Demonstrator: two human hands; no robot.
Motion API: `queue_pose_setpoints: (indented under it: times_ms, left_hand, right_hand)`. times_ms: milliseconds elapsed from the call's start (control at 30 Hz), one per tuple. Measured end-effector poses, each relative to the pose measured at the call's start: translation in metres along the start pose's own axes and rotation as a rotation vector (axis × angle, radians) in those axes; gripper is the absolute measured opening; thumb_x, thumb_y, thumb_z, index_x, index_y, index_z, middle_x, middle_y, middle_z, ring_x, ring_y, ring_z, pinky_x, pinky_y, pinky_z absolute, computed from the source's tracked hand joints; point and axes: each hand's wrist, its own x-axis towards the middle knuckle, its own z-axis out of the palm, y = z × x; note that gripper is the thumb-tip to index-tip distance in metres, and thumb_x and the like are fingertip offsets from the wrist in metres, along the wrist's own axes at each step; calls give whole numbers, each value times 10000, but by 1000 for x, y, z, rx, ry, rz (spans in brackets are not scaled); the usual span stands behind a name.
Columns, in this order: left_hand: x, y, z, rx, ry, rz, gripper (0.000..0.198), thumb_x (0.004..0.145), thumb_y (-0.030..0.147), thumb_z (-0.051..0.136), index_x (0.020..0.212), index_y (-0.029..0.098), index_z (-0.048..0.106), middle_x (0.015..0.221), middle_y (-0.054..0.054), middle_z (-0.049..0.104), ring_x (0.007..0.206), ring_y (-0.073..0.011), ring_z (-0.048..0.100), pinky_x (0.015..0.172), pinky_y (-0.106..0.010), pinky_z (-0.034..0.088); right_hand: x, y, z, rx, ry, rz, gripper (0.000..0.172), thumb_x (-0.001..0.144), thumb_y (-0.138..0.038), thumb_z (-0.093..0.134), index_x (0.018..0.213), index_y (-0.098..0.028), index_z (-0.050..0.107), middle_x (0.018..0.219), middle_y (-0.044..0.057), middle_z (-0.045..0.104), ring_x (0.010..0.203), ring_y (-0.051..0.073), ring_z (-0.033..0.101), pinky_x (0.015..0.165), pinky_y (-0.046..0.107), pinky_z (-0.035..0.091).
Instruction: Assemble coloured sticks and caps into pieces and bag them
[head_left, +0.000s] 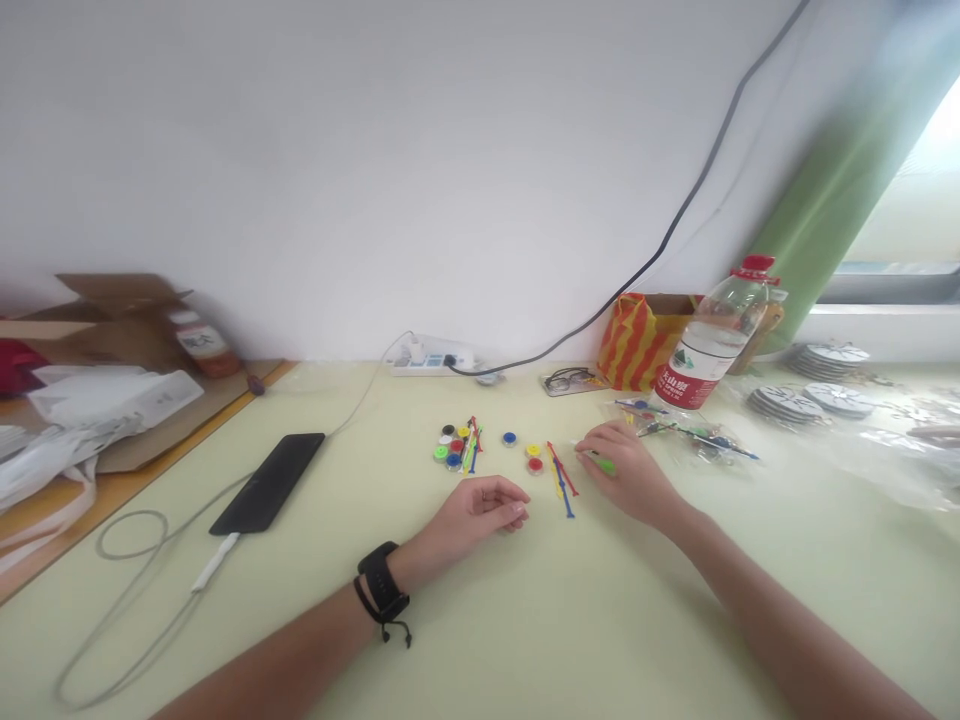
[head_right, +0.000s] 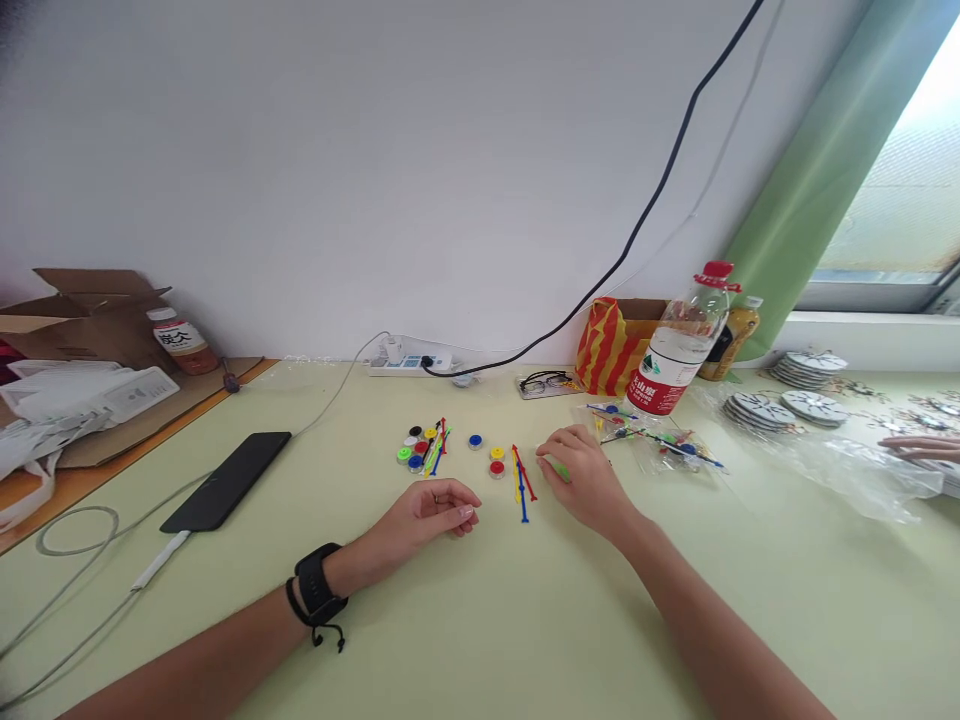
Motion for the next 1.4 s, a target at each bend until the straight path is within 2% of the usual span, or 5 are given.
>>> queue_pose_setpoints:
  times_ms: [167,633,800,933,1400]
  left_hand:
    - [0,1,1,9,6,9,348,805,451,839,959,153,746,903,-77,722,846,-187,676,810,-308,542]
    - [-4,-2,2,338,-12,212,262,1015,353,543,1035,191,748,1063,-109,732,998,-245,666,922,-371,529]
    - [-23,10,10,798,-278,324,427,1021,347,551,1443,292,581,1565,-60,484,1467,-300,409,1228,-446,307]
    - [-29,17,9,967,-406,376,635,994,454,605,1575,332,382,1656,-33,292,1550,-350,210,1275,-525,167]
    - [-15,0,-6,1069,-70,303,512,1055,414,479,1542,261,435,1619,-47,400,1492,-262,380,1247,-448,345]
  right_hand:
    - [-4,-20,16,-79,-100,12,162,948,-252,593,917,-241,751,1010,95,721,1062,306,589,915,500,489]
    - [-1,-27,21,49,69,125,129,956,-219,516,843,-231,576,924,90,688,950,281,606,828,434,494]
    - [-1,-31,14,104,-1,192,114,1003,-235,429,914,-242,500,847,37,656,744,213,598,687,354,464]
    - [-1,-36,12,75,-35,177,139,1025,-240,373,941,-243,484,874,38,656,755,208,595,686,341,453]
    - [-4,-39,12,38,-93,145,137,1008,-220,408,936,-247,522,895,26,684,787,208,633,694,319,451]
